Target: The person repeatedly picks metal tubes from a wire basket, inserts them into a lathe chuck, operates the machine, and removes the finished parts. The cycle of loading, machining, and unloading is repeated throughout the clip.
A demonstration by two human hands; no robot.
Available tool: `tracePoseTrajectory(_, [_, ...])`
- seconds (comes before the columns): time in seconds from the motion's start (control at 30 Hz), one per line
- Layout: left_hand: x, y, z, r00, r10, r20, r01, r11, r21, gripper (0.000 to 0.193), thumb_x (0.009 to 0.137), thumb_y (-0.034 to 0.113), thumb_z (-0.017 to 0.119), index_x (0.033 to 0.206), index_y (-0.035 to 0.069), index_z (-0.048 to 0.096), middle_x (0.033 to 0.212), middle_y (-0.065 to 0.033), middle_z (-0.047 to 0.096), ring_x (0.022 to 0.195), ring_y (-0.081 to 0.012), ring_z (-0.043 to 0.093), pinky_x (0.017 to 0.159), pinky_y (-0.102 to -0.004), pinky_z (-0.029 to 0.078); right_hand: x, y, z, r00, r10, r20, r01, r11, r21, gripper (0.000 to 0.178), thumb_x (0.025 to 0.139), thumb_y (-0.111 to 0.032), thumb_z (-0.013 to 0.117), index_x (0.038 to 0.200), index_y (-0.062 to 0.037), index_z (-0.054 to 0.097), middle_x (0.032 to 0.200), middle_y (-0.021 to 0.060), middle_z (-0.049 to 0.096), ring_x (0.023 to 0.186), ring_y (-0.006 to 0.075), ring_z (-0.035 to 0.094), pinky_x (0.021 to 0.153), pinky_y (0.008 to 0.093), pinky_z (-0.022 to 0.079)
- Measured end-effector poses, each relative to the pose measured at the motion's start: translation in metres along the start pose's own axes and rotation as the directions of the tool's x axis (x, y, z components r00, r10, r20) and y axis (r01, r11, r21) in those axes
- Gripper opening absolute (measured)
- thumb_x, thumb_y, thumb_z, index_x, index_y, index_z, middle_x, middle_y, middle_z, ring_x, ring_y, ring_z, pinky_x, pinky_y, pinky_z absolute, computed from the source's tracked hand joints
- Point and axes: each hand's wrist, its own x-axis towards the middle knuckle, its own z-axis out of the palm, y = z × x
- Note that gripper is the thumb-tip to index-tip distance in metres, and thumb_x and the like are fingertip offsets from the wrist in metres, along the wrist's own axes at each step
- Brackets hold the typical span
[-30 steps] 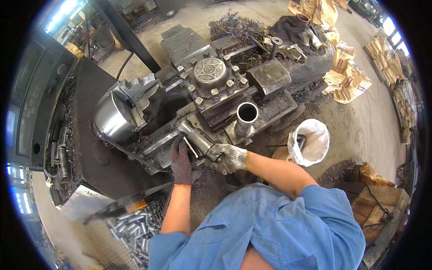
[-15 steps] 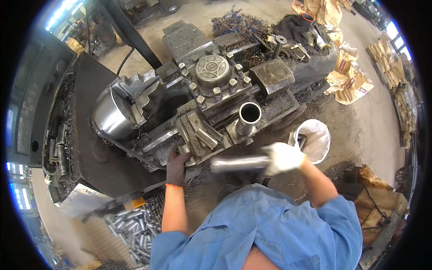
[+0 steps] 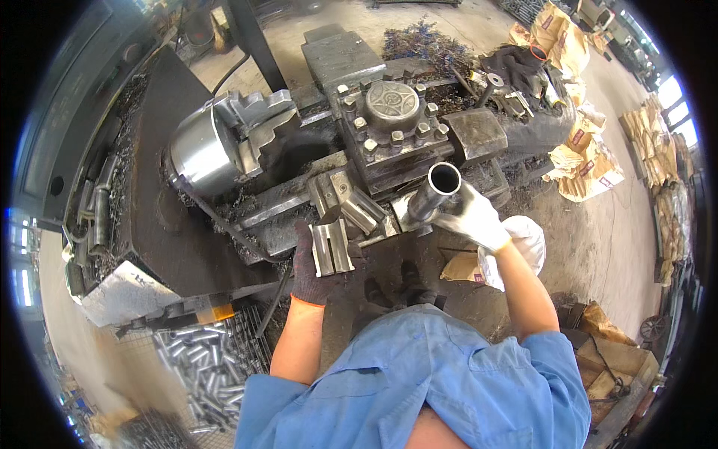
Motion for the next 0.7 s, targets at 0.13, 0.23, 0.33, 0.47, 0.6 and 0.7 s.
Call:
tracePoseTrajectory(0.13, [-0.018,-0.019,0.021,0.973,0.16,-0.166,-0.058,0.867,0.496,0.082,0.104,0.072,0.05,0.154,0.008,0.051,0.127,-0.0138,0.071,0.105,-0.027,0.074,0.092,-0.0444,0.063,0.024,-0.09,0.019,0.997,-0.058,0.057,0.065,0.99,-0.123,0.044,0.083,-0.037,0.083,0.116,-0.0109,0.073,0.107,0.0188,0.077,0.099,0.0386,0.075,0.088,0.0454,0.061])
tracePoseTrajectory(0.23, [-0.023,-0.028,0.019,0.961,0.116,-0.25,0.01,0.892,0.452,0.076,0.105,0.07,0.05,0.147,0.007,0.056,0.124,-0.0131,0.071,0.101,-0.0261,0.075,0.092,-0.0424,0.062,0.01,-0.118,0.046,0.788,-0.605,0.116,0.609,0.793,-0.002,0.05,0.087,-0.023,0.073,0.136,-0.0149,0.065,0.124,0.0207,0.074,0.108,0.0435,0.072,0.095,0.0499,0.058])
tracePoseTrajectory(0.33, [-0.015,-0.017,0.004,0.958,0.231,-0.168,-0.126,0.87,0.476,0.062,0.106,0.054,0.063,0.146,0.008,0.056,0.118,-0.0109,0.071,0.1,-0.0214,0.072,0.082,-0.0396,0.063,0.019,-0.127,0.106,0.941,-0.205,0.269,0.227,0.973,-0.051,0.053,0.09,-0.02,0.066,0.141,-0.0084,0.059,0.127,0.023,0.071,0.104,0.0452,0.074,0.091,0.0526,0.057])
tracePoseTrajectory(0.47, [-0.019,0.011,-0.023,0.888,0.35,-0.297,-0.088,0.764,0.639,0.067,0.104,0.066,0.056,0.126,0.003,0.068,0.105,-0.0166,0.078,0.087,-0.0278,0.077,0.076,-0.0424,0.066,0.046,-0.115,0.151,0.946,-0.071,0.315,0.232,0.827,-0.512,0.041,0.09,-0.028,0.068,0.124,-0.0045,0.062,0.112,0.0226,0.073,0.1,0.0461,0.073,0.087,0.0542,0.058])
tracePoseTrajectory(0.6, [-0.027,0.031,-0.029,0.929,0.336,-0.151,-0.211,0.822,0.529,0.077,0.103,0.075,0.049,0.128,0.004,0.067,0.11,-0.0168,0.076,0.094,-0.0314,0.077,0.082,-0.0474,0.066,0.068,-0.121,0.124,0.912,-0.179,0.368,0.251,0.955,-0.157,0.047,0.088,-0.036,0.075,0.116,0.0012,0.066,0.101,0.0209,0.075,0.096,0.0427,0.074,0.084,0.047,0.059])
tracePoseTrajectory(0.7, [-0.019,0.033,-0.008,0.834,0.496,-0.244,-0.345,0.812,0.47,0.082,0.1,0.078,0.05,0.141,0.007,0.059,0.124,-0.0168,0.072,0.109,-0.034,0.073,0.094,-0.0513,0.061,0.082,-0.15,0.095,0.872,-0.202,0.445,0.057,0.947,0.318,0.062,0.085,-0.043,0.08,0.124,0.0034,0.069,0.103,0.0219,0.076,0.096,0.0291,0.074,0.089,0.0408,0.057])
